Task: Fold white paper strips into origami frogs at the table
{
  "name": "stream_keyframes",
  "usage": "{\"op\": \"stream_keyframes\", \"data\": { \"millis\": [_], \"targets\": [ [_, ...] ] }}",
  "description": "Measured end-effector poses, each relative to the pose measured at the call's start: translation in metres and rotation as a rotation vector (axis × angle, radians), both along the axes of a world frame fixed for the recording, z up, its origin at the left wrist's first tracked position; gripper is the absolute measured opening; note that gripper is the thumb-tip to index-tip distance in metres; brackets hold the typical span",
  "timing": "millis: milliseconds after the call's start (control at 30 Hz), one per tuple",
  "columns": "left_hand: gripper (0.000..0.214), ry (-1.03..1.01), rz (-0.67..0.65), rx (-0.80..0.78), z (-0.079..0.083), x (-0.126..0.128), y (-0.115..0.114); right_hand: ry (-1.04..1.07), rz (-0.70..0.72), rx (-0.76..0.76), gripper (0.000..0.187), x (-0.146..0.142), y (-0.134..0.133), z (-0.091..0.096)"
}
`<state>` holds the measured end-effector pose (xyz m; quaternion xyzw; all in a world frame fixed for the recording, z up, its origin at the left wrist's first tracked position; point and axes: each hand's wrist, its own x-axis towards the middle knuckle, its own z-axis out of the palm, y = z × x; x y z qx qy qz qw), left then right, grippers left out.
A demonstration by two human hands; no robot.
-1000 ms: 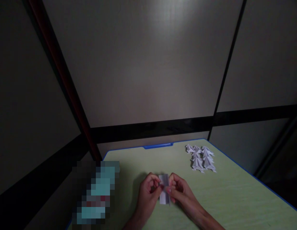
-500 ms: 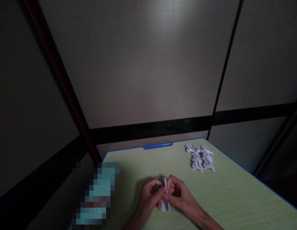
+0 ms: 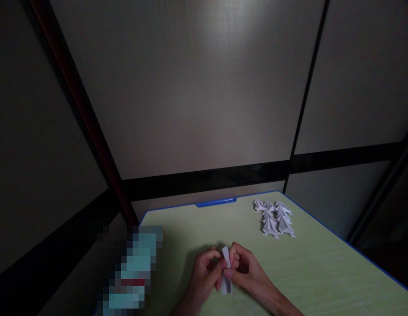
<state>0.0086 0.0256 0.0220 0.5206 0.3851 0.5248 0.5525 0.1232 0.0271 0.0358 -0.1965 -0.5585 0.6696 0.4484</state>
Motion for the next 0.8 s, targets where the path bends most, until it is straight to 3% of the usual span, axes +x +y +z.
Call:
{"op": "stream_keyframes", "data": {
  "millis": [300,500,800],
  "targets": [
    [0.032,0.026,-0.023,0.018,0.002,-0.001,0.001,-0.026,-0.039,0.025,0.032,0.002,0.000,0.005],
    [0.033,0.010,-0.046,-0.035,0.000,-0.002,0.002,-0.034,-0.076,0.031,0.031,0.003,0.000,0.006],
    [0.032,0.034,0.007,-0.123,0.011,-0.001,-0.003,-0.051,-0.084,0.028,0.028,0.004,0.002,0.004]
  ]
}}
